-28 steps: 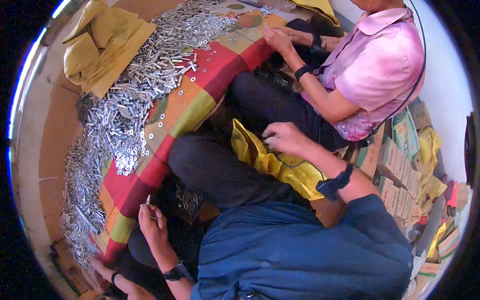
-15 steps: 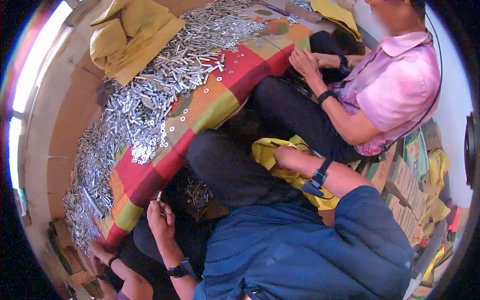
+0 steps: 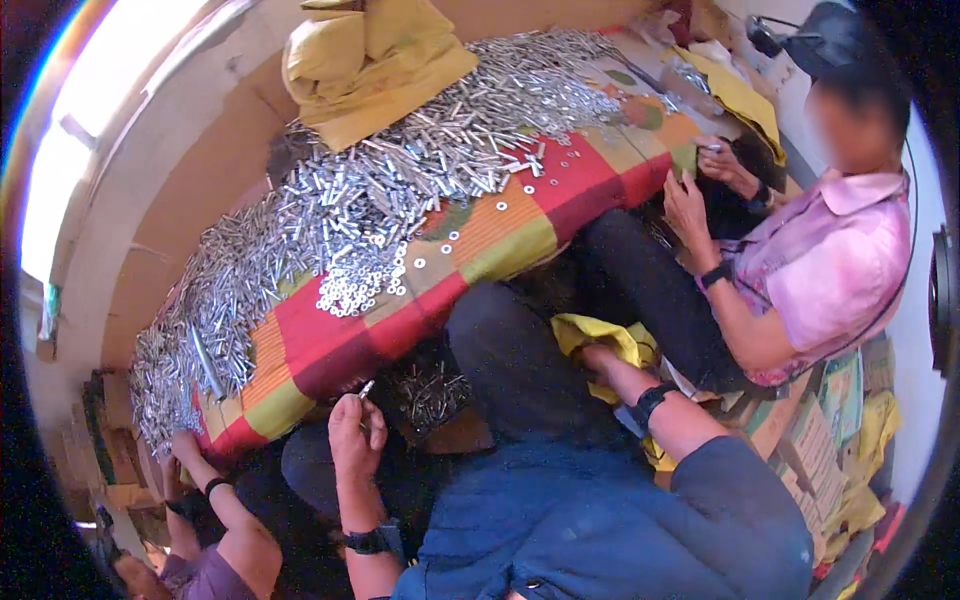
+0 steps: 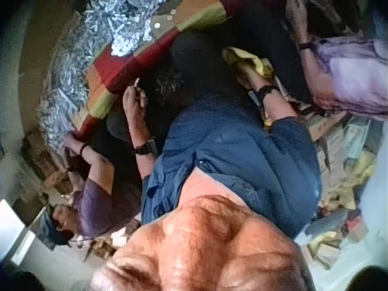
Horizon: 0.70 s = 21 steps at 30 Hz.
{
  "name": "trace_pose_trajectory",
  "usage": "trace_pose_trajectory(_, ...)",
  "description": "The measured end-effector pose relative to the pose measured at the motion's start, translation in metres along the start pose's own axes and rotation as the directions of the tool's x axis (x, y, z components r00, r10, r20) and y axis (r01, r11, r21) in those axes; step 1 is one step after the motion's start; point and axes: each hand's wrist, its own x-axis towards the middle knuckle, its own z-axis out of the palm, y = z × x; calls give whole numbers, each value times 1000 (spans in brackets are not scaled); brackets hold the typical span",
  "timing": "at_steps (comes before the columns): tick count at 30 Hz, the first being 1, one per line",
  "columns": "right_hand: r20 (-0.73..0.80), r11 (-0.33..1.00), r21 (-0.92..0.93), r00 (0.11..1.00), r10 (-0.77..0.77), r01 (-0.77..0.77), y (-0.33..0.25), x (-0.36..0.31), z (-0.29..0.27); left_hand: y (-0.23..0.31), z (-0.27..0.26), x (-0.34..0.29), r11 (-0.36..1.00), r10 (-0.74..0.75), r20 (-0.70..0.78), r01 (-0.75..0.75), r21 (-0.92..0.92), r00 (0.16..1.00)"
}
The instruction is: The recorder is assembling small metal bolts, washers, and nuts at a workstation with two other people.
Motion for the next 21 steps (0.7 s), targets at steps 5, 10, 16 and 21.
trace_pose_trajectory(5,29,705,-704,995,-93,86,-25,48,30,8,-2,-6,999,-22,-68,20,-36,997)
trace_pose_trajectory(10,62,828,-499,964,-259,255,45,113,53,7,-3,0,997,-20,-30,18,-78,999)
trace_pose_trajectory(16,502,634,-768,705,501,96,161,152,28,11,2,7,995,-52,-25,49,-82,998)
trace_pose_trajectory(21,429,593,-763,888,168,257,106,133,38,2,-6,7,991,-131,-132,125,-49,983)
